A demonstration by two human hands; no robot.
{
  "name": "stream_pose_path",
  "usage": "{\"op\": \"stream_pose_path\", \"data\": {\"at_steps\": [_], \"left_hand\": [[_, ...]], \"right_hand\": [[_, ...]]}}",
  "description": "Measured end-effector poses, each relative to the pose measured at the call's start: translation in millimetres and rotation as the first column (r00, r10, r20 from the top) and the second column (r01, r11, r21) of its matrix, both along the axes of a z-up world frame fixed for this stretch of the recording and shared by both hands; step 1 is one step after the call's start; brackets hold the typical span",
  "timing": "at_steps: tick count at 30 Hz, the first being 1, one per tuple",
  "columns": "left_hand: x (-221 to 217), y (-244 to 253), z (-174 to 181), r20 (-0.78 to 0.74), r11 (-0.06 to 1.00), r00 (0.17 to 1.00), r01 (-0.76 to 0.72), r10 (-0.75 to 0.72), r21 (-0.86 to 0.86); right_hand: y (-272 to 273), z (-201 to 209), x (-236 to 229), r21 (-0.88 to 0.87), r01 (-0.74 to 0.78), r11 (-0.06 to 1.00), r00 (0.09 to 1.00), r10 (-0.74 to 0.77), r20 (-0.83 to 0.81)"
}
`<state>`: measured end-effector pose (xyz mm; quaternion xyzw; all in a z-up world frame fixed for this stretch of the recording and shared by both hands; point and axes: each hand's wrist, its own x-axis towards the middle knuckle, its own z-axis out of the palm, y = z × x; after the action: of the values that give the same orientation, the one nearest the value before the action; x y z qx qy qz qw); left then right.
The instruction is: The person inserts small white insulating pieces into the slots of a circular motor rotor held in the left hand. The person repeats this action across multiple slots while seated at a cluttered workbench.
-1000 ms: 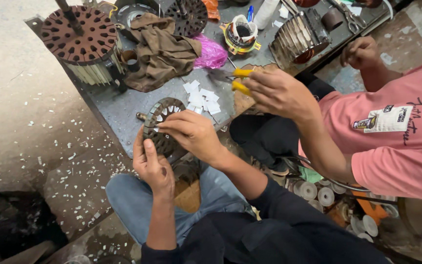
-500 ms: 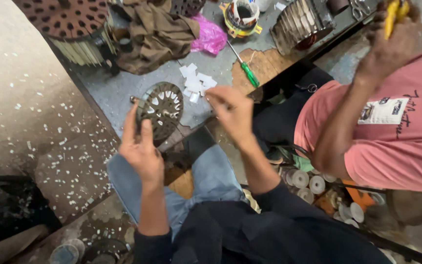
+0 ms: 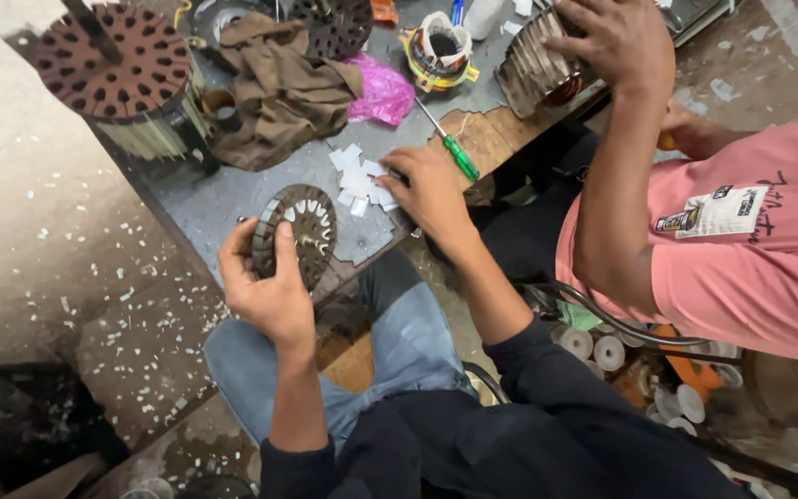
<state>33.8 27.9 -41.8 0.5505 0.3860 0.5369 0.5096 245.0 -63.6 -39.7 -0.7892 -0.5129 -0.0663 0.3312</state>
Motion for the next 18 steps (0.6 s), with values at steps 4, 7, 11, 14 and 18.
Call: {"op": "stream_pose_path", "data": {"at_steps": [4,7,11,14,18], "left_hand": [[0.2,-3.5,-0.9,-0.063,0.991,0.996,-0.048,0.057,0.127],[0.3,-6.5,-2.1,-0.059,0.993,0.996,-0.055,0.062,0.104],[-0.2,-6.2,-1.5,-0.086,0.989,0.993,-0.062,0.075,0.137],[-1.5,-5.8,0.6,-0.138,0.986,0.986,-0.071,0.092,0.149],[-4.6,-4.8,4.2,-0.119,0.990,0.991,-0.040,0.056,0.132]], "right_hand": [[1.5,0.3,0.4,-0.063,-0.008,0.998,1.000,0.007,-0.017],[1.6,0.9,-0.3,-0.034,-0.017,0.999,1.000,0.017,0.006],[1.9,2.0,-5.7,0.023,0.017,1.000,1.000,-0.018,0.018],[1.3,4.4,-7.1,0.017,0.017,1.000,1.000,-0.017,0.004],[-4.1,7.3,-5.4,0.001,0.035,0.999,0.989,-0.035,-0.147]]}}
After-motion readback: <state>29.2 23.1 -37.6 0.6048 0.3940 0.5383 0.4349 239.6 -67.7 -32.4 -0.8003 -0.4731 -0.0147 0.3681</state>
